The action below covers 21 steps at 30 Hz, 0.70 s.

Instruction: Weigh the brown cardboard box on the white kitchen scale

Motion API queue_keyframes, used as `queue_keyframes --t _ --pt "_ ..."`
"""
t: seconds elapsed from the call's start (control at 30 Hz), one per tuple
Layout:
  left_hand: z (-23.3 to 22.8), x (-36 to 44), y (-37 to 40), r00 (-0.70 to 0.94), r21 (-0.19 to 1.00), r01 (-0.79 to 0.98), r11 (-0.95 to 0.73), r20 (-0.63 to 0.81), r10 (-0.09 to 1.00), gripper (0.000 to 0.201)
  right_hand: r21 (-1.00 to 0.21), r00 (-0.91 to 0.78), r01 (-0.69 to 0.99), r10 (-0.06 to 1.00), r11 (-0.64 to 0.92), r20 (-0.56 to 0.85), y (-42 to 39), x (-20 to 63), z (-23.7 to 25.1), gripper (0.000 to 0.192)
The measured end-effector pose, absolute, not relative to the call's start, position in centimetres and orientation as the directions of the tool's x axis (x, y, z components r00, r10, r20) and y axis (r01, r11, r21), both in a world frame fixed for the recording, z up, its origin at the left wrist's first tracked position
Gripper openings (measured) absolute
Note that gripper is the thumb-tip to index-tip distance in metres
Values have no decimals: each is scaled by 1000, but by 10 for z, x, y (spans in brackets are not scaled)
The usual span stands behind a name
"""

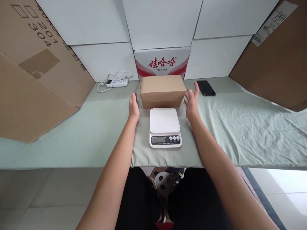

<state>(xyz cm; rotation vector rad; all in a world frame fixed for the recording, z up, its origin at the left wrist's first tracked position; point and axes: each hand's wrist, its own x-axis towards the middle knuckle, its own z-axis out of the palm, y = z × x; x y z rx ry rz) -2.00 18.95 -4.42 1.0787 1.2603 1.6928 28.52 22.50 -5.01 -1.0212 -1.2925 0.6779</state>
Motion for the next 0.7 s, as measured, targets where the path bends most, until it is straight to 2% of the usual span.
queue_keyframes --t 0.1,0.13,0.23,0.43,0.57,0.7 --pt "-38 -25 187 -433 980 -127 -156 87 897 87 -957 265 33 921 287 285 231 302 -52 98" --pt "-37 -24 186 -436 979 -134 -154 81 896 85 -960 262 19 925 280 275 232 306 -53 98" --pt "-36 -21 184 -428 977 -131 -167 97 899 84 -959 245 3 929 284 276 232 306 -54 99" --pt "-42 -18 186 -392 978 -92 -187 137 910 99 -970 246 7 940 242 237 222 286 -51 92" --pt "-45 -15 188 -390 973 -103 -208 153 908 93 -967 206 -22 948 254 244 218 280 -49 82" --pt "-47 -12 188 -366 971 -115 -209 154 918 90 -964 149 -31 955 263 256 216 277 -47 82"
